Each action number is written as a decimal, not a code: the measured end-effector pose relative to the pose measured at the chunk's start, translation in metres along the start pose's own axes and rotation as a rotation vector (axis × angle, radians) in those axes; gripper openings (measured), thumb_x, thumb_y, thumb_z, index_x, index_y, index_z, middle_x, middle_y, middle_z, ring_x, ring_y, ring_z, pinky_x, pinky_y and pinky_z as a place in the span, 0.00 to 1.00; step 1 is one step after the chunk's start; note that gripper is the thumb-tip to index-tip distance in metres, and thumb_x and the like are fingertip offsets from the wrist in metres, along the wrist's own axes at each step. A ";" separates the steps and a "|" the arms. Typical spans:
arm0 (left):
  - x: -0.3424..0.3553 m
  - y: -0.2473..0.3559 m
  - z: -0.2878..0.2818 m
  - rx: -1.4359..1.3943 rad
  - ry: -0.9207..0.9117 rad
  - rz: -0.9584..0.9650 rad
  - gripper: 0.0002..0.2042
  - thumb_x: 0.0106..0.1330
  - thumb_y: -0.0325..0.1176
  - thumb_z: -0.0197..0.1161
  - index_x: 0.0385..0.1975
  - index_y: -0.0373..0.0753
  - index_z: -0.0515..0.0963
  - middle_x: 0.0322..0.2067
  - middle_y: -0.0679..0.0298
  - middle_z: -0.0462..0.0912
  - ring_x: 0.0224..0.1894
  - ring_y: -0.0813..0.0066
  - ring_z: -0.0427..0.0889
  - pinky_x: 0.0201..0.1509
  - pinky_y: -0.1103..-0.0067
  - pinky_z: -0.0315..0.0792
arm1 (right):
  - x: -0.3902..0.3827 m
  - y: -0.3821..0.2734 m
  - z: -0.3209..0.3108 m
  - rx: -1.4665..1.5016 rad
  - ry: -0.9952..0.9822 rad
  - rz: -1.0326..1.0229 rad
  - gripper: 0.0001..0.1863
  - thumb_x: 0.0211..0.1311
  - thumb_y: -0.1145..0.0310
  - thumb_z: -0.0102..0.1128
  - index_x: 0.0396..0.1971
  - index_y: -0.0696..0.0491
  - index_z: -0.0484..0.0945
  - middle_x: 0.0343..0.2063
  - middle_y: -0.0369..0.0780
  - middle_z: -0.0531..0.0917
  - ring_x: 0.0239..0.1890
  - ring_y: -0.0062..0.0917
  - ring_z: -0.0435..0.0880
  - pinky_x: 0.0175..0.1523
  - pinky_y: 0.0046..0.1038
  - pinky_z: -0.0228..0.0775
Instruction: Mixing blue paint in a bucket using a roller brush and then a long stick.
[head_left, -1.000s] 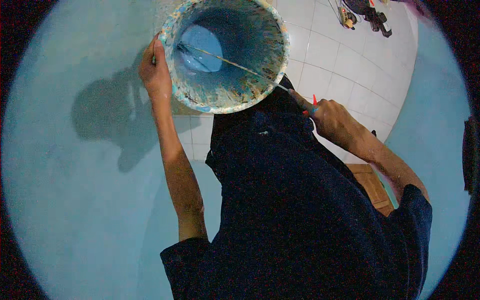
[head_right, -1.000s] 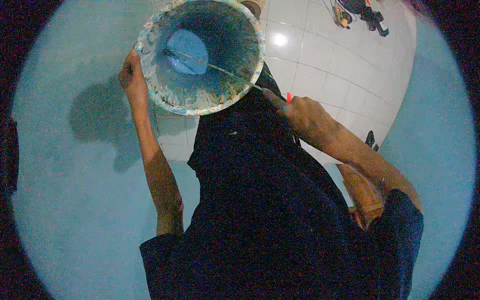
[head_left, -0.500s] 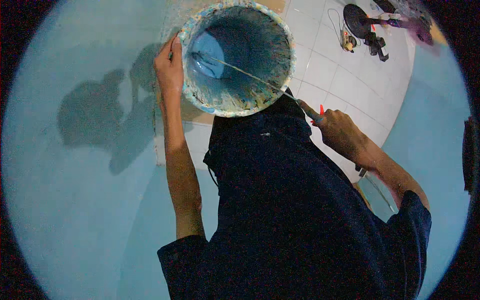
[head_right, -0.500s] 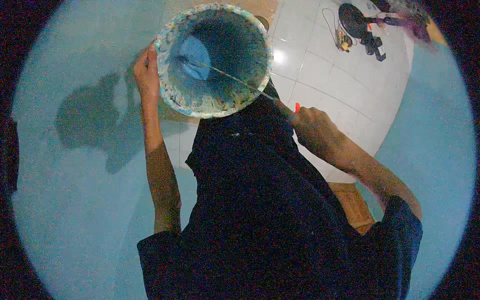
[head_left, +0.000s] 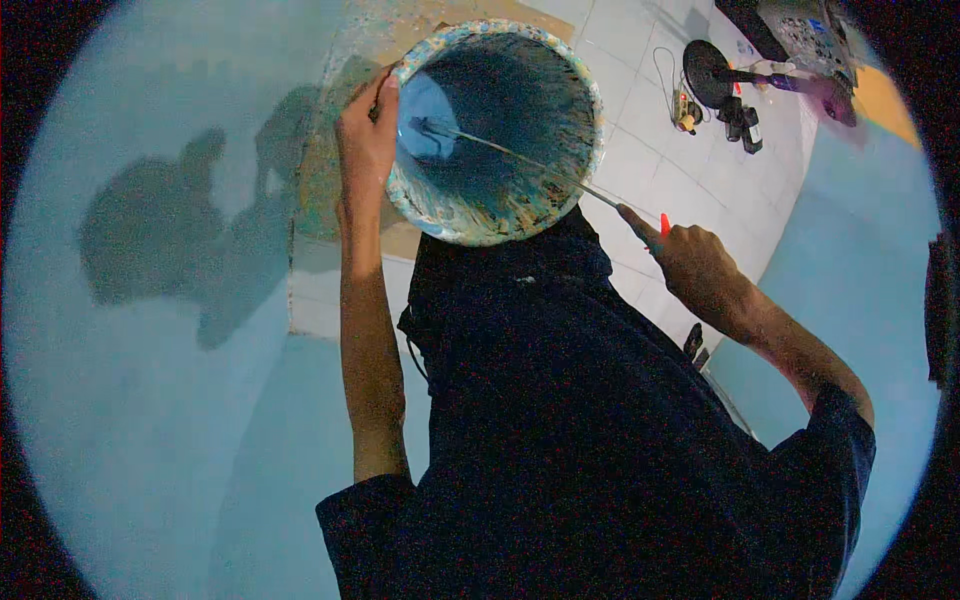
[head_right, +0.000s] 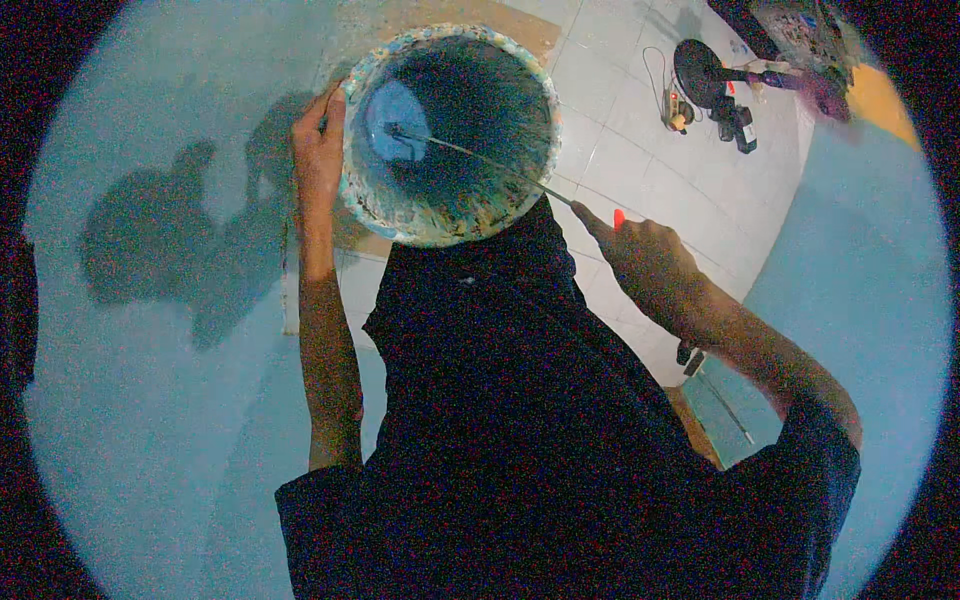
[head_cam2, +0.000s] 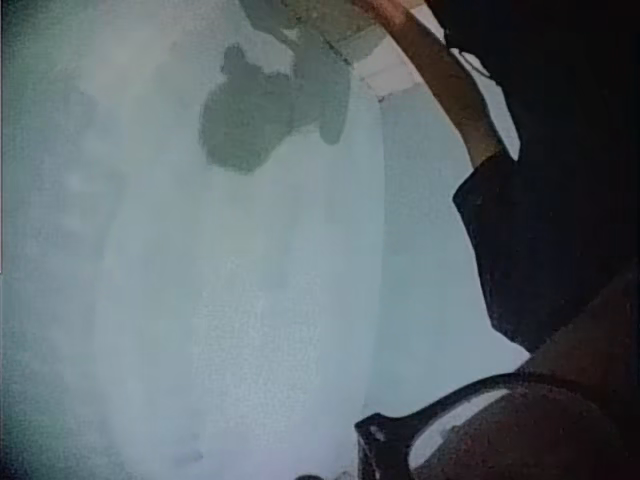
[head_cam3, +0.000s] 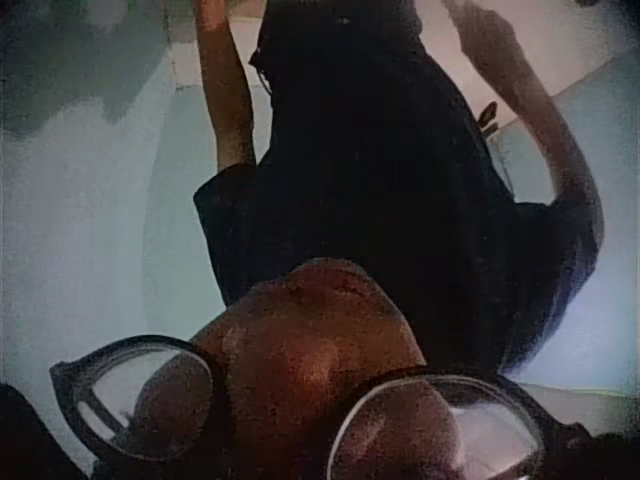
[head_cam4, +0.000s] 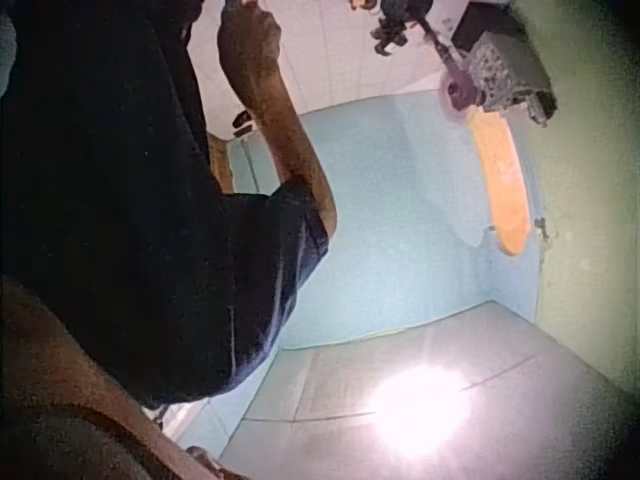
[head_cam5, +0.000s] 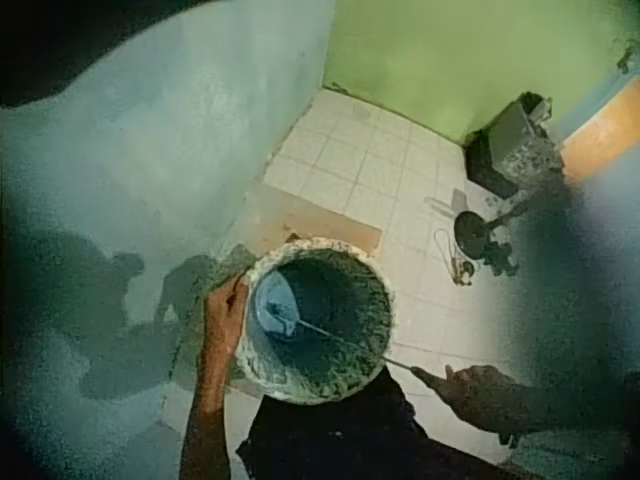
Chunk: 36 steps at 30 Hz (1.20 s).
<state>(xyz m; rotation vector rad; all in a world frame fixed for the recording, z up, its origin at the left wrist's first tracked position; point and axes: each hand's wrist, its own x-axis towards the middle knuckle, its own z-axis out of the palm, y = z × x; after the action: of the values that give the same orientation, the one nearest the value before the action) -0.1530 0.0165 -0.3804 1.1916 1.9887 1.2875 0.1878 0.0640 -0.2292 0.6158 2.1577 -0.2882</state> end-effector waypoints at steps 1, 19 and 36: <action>0.000 -0.001 -0.001 -0.004 0.000 0.002 0.17 0.69 0.39 0.52 0.48 0.31 0.76 0.40 0.52 0.81 0.43 0.66 0.79 0.48 0.76 0.70 | -0.002 -0.002 -0.004 -0.003 0.001 0.001 0.39 0.56 0.76 0.51 0.68 0.50 0.46 0.22 0.43 0.79 0.22 0.34 0.80 0.28 0.35 0.75; 0.006 -0.005 0.011 -0.092 -0.086 0.007 0.16 0.68 0.39 0.54 0.48 0.36 0.77 0.38 0.57 0.81 0.39 0.71 0.79 0.45 0.78 0.70 | 0.019 0.079 0.002 -0.541 0.532 -0.117 0.37 0.59 0.72 0.48 0.68 0.35 0.49 0.33 0.39 0.72 0.25 0.22 0.73 0.29 0.26 0.67; 0.009 0.015 0.006 -0.033 -0.019 0.049 0.16 0.65 0.41 0.57 0.43 0.35 0.78 0.39 0.51 0.80 0.40 0.58 0.81 0.44 0.74 0.72 | 0.031 0.063 0.034 -0.012 0.303 -0.086 0.32 0.60 0.73 0.52 0.65 0.46 0.55 0.19 0.47 0.78 0.20 0.38 0.79 0.24 0.39 0.73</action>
<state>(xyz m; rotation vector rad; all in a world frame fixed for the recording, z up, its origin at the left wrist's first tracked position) -0.1468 0.0292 -0.3694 1.2393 1.9288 1.3233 0.2274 0.1139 -0.2734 0.5911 2.4797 -0.2396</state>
